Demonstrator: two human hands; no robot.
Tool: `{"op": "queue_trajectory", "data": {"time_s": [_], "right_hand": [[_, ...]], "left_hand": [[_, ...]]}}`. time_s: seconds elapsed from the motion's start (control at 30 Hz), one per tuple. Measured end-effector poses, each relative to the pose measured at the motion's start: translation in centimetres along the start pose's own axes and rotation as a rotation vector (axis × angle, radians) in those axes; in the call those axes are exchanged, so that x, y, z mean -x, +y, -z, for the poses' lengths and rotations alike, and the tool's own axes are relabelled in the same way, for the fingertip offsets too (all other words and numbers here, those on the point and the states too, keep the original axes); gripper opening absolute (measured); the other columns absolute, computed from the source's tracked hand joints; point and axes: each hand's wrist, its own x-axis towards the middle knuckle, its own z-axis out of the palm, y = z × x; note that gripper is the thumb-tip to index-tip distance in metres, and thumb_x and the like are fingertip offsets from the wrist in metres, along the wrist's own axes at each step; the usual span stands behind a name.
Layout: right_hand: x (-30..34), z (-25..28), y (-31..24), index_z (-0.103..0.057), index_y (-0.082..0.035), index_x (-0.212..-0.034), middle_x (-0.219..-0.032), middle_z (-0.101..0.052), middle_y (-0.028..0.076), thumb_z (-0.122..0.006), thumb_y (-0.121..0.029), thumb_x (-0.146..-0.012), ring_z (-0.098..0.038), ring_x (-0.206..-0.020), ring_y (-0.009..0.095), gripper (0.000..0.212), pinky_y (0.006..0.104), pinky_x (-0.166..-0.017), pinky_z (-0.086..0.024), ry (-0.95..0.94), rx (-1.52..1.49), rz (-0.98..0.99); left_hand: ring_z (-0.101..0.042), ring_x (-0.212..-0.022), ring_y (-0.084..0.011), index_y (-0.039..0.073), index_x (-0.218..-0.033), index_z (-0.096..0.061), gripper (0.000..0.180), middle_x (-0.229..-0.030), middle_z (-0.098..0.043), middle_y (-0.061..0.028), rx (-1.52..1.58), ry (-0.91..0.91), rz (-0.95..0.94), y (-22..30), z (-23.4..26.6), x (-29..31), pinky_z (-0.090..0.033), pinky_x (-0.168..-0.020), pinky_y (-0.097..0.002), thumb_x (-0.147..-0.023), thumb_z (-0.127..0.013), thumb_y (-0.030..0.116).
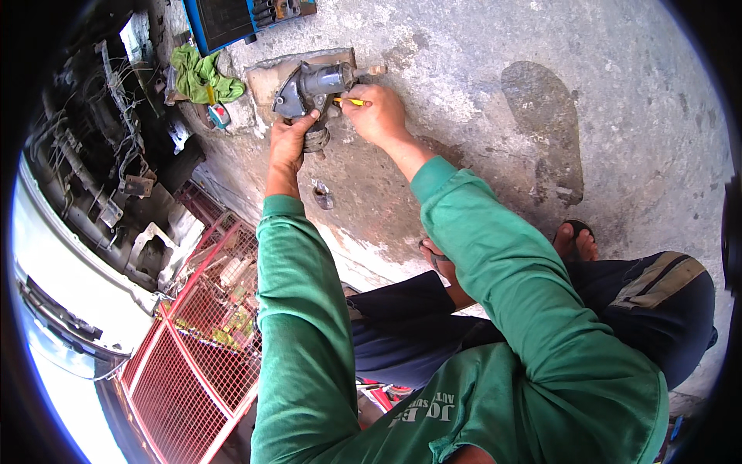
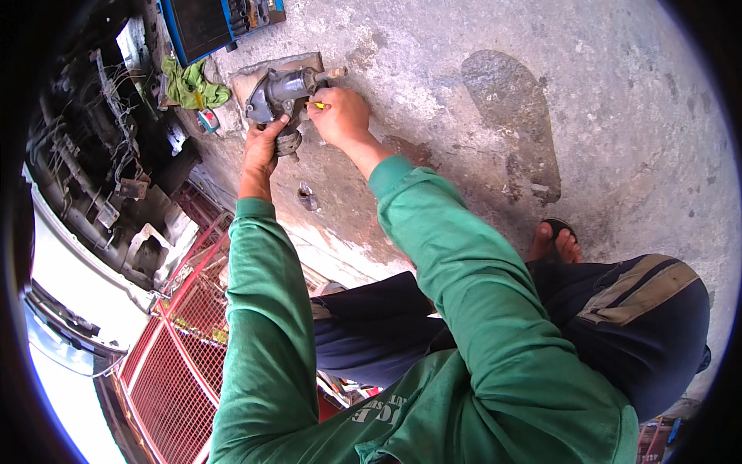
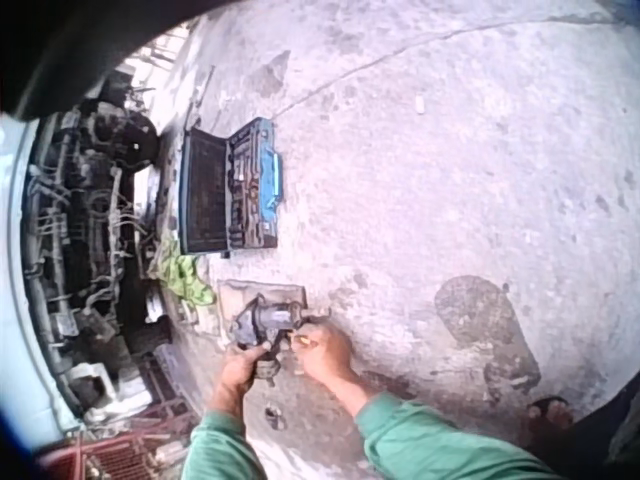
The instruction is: The person sits on the floor and handles a metal part, wiping it with a cloth, then uses a tape measure and pencil to mark measurements on the part. The person repeatedly repositions the part and measures different sections.
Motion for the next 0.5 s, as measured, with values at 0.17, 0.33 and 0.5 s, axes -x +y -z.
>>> {"op": "queue_trajectory", "data": {"time_s": [0.17,0.33,0.5], "right_hand": [[0.0,1.6,-0.7,-0.080,-0.015,-0.084,-0.084,-0.075,0.010,-0.075,-0.025,-0.080,-0.073,-0.080,0.035,0.012,0.0452,-0.072,-0.058,0.092,-0.041,0.029],[1.6,6.5,-2.0,-0.079,-0.011,-0.083,-0.072,-0.074,0.004,-0.078,-0.017,-0.079,-0.069,-0.067,0.016,0.006,0.0331,-0.063,-0.055,-0.085,-0.201,-0.185],[1.6,14.3,-8.8,-0.077,-0.004,-0.098,-0.081,-0.071,0.002,-0.077,-0.007,-0.083,-0.065,-0.075,0.011,0.015,0.0286,-0.068,-0.053,-0.545,-0.236,0.112]], "left_hand": [[-0.070,-0.082,-0.0199,-0.003,-0.119,-0.064,0.047,-0.102,-0.073,-0.0106,-0.026,0.014,-0.015,0.5,-0.3,0.3,-0.058,-0.074,-0.0345,-0.081,-0.087,0.011],[-0.070,-0.079,-0.0208,-0.007,-0.112,-0.066,0.048,-0.098,-0.073,-0.0121,-0.028,0.043,-0.009,-0.7,0.4,-0.2,-0.058,-0.070,-0.0354,-0.077,-0.091,0.015],[-0.070,-0.088,-0.0225,-0.008,-0.106,-0.073,0.053,-0.101,-0.074,-0.0140,-0.234,0.019,-0.062,-1.2,0.5,-1.6,-0.056,-0.080,-0.0352,-0.073,-0.093,0.028]]}}
